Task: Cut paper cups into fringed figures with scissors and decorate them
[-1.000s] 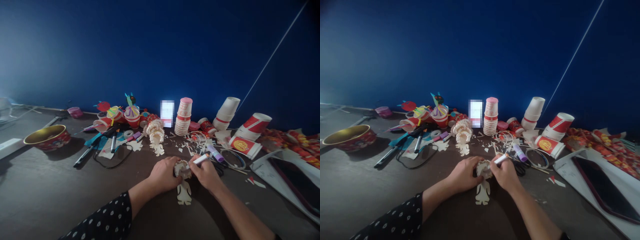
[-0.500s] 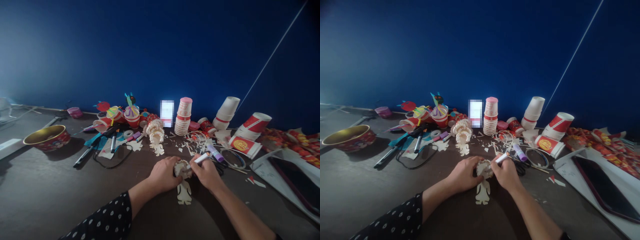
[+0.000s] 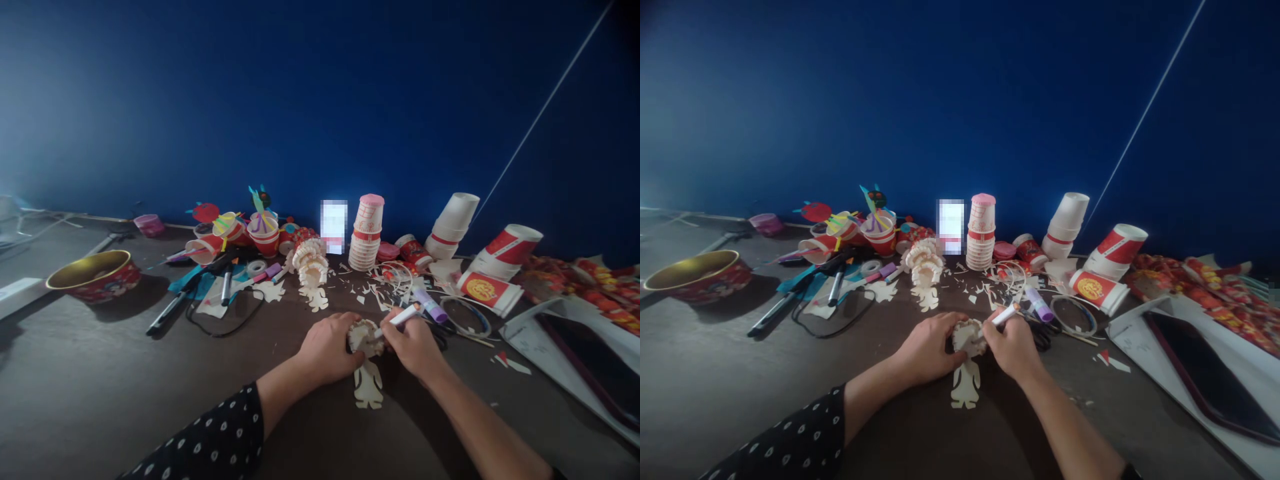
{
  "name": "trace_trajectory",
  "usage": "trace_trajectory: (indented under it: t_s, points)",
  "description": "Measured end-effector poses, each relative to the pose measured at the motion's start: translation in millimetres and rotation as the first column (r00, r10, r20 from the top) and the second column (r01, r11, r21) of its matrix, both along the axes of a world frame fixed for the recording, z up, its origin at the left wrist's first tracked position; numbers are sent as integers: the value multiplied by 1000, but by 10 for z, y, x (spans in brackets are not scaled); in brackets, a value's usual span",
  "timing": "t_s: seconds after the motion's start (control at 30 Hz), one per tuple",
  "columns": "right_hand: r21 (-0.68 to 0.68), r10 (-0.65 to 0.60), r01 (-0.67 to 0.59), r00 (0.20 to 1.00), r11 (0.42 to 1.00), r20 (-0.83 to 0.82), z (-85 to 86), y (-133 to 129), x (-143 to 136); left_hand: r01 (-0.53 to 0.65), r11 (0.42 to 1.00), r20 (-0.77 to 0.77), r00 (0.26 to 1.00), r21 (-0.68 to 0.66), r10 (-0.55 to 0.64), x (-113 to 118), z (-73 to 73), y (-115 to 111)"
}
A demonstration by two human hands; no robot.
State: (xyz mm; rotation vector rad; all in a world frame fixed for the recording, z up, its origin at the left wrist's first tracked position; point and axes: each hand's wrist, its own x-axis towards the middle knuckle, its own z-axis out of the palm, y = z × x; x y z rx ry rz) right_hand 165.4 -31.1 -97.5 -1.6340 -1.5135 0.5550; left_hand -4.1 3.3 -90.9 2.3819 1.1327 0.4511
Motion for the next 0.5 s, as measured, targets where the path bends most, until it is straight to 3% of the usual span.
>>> trace_trajectory:
  t_s: [0.3,0.5]
  points:
    - [-26,-34,30,989,999,-143,2,-2,-4,3,1000,24,1000,5,-3,-3,-14,0]
    - [-31,-84,78,899,996,-430,-7,-11,-16,4,1000,19,1000,8,-4,-8,-20,-2]
